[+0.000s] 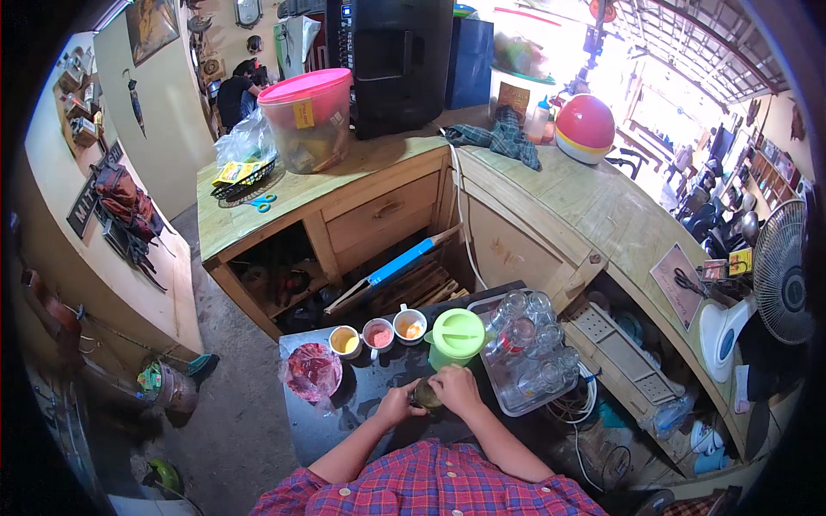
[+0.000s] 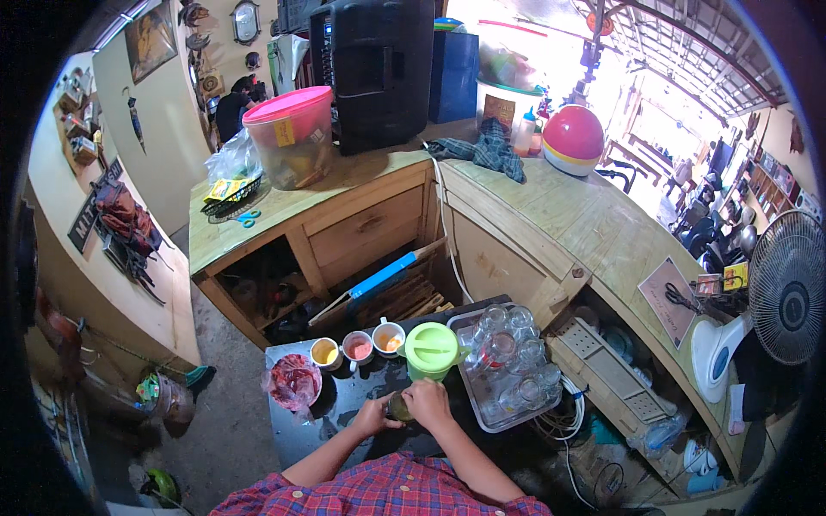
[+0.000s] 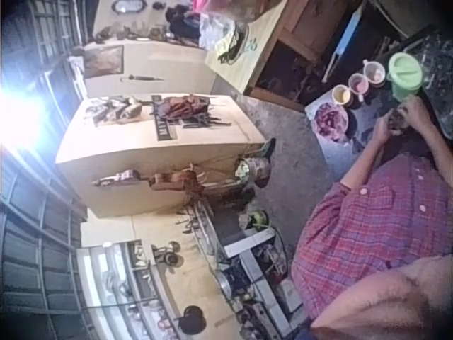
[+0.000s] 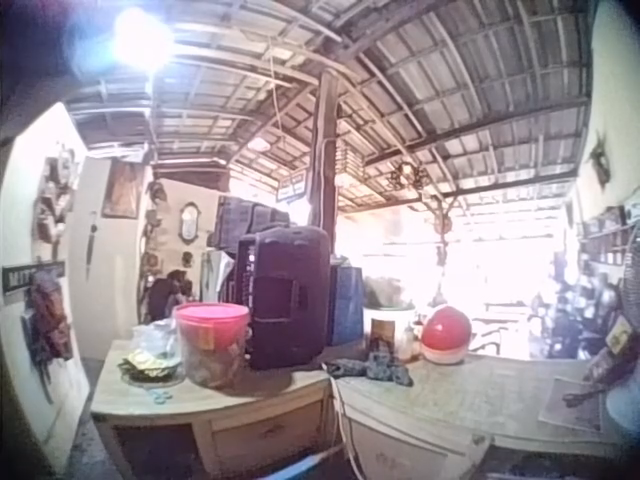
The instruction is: The person is seen wrapping a lime with a green cloth/wrapper to squeeze juice into cups.
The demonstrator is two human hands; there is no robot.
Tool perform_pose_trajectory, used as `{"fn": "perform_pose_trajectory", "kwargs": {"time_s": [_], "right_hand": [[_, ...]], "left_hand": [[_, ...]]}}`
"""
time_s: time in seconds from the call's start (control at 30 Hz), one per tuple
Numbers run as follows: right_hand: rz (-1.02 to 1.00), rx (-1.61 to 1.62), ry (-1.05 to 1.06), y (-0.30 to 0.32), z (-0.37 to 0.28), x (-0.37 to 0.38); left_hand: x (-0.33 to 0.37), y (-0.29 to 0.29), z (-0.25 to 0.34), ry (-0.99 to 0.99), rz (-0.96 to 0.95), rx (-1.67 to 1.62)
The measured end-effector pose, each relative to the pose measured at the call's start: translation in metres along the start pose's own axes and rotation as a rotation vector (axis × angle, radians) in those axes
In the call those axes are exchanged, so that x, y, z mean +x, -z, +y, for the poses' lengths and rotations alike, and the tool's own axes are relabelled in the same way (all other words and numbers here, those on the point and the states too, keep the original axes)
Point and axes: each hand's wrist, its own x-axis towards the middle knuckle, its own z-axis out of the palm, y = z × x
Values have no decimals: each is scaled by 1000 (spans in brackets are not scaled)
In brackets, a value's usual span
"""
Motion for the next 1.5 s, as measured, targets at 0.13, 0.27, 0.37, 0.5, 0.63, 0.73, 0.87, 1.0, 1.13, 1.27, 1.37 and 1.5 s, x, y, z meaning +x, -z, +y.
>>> {"fn": "perform_pose_trajectory", "kwargs": {"time_s": [0.13,0.27,0.37,0.5,0.63,0.73,0.87,1.0,1.13,1.27,1.37,1.5], "right_hand": [[-162,-65,-90,2,-1,2],[-61,-17,-19,1,-1,2],[-118,-25,-64,2,-2,1],[-6,-15,2,-4,3,0],[-175,-102,-122,0,-3,2],[-3,89,-23,-9,6,0],[-108,1,-110,-3,0,2],[26,-6,8,-7,3,2],[-120,-39,-87,-7,4,2],[-64,-21,-6,-3,-1,2],[-68,-46,-7,-3,1,2],[-1,-85,59,-5,2,1]], "left_hand": [[1,0,-1,1,-12,-6],[-1,6,10,0,-11,28],[-1,7,10,50,-52,1],[1,2,1,4,-25,-2],[-1,1,0,-27,0,-12],[0,3,4,-33,-3,-25],[-1,5,7,-27,-9,2],[-1,6,9,20,-35,9],[-3,10,16,47,-46,-7],[-2,4,3,-8,-4,-36],[0,2,1,-20,-18,-60],[0,2,2,-24,-5,-35]]}}
